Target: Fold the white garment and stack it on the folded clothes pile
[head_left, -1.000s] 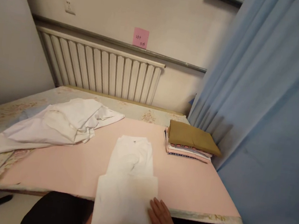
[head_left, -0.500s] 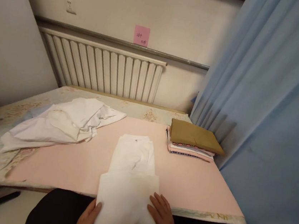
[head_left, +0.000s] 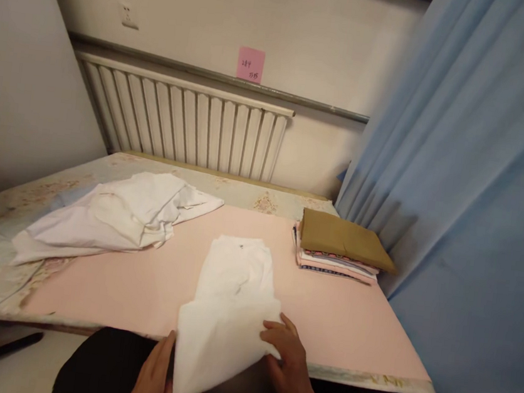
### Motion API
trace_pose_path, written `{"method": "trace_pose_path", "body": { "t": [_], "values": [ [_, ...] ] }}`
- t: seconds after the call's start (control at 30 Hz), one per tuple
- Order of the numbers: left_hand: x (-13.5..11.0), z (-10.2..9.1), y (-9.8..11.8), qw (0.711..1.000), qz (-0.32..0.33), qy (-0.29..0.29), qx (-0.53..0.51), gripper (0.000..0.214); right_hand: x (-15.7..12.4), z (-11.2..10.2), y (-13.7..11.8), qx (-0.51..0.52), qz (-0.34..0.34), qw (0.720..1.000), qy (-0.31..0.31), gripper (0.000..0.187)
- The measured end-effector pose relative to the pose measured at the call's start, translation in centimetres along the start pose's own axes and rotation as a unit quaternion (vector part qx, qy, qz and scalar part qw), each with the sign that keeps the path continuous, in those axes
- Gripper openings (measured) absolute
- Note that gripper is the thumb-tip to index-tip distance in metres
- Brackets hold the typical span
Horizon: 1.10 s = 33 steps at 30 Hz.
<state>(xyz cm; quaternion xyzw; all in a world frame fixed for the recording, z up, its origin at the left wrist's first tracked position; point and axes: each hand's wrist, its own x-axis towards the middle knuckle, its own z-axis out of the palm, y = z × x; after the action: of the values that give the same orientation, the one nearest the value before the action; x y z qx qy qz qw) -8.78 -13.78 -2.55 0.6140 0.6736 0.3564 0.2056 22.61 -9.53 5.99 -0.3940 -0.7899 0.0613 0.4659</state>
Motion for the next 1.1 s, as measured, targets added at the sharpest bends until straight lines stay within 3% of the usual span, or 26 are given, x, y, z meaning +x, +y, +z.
{"method": "trace_pose_path", "body": {
  "t": [0.13,0.27,0.4,0.57,0.7,0.87,0.97,1.03,1.1],
  "values": [
    [0.1,-1.2,1.4,0.968,0.108,0.062,0.217,0.078,1.6,0.1,-0.4,0.03,0.027,0.999,0.017,0.017],
    [1.9,-2.0,2.6,0.942,0.18,0.052,0.277,0.074,2.5,0.1,-0.9,0.04,0.045,0.998,0.003,0.014],
    [4.7,-1.5,1.7,0.95,0.215,0.018,0.225,0.06,2.4,0.1,-1.1,0.047,0.044,0.998,0.008,0.016],
    [6.6,-1.0,0.2,0.964,0.265,-0.013,0.027,0.037,1.8,-1.3,-2.0,0.048,0.067,0.997,0.007,0.017],
    [5.9,-2.0,1.0,0.969,0.205,-0.089,-0.103,0.036,1.6,-3.3,-3.5,0.066,0.112,0.992,-0.003,0.016],
    [6.5,-2.5,4.7,0.974,0.07,-0.129,-0.174,0.037,3.9,-4.5,-3.7,0.041,0.178,0.983,0.03,0.019],
    [9.6,-1.7,7.5,0.993,-0.008,-0.042,-0.11,0.045,7.6,-3.7,-1.4,0.008,0.254,0.966,0.055,0.026],
    [12.5,-1.0,8.9,0.996,-0.021,-0.055,-0.064,0.041,10.5,-2.4,1.3,-0.004,0.31,0.949,0.061,0.029],
    [15.4,0.0,9.6,0.995,-0.061,-0.08,-0.006,0.038,12.9,-0.7,4.5,0.01,0.368,0.93,0.013,0.027]
  ]
}}
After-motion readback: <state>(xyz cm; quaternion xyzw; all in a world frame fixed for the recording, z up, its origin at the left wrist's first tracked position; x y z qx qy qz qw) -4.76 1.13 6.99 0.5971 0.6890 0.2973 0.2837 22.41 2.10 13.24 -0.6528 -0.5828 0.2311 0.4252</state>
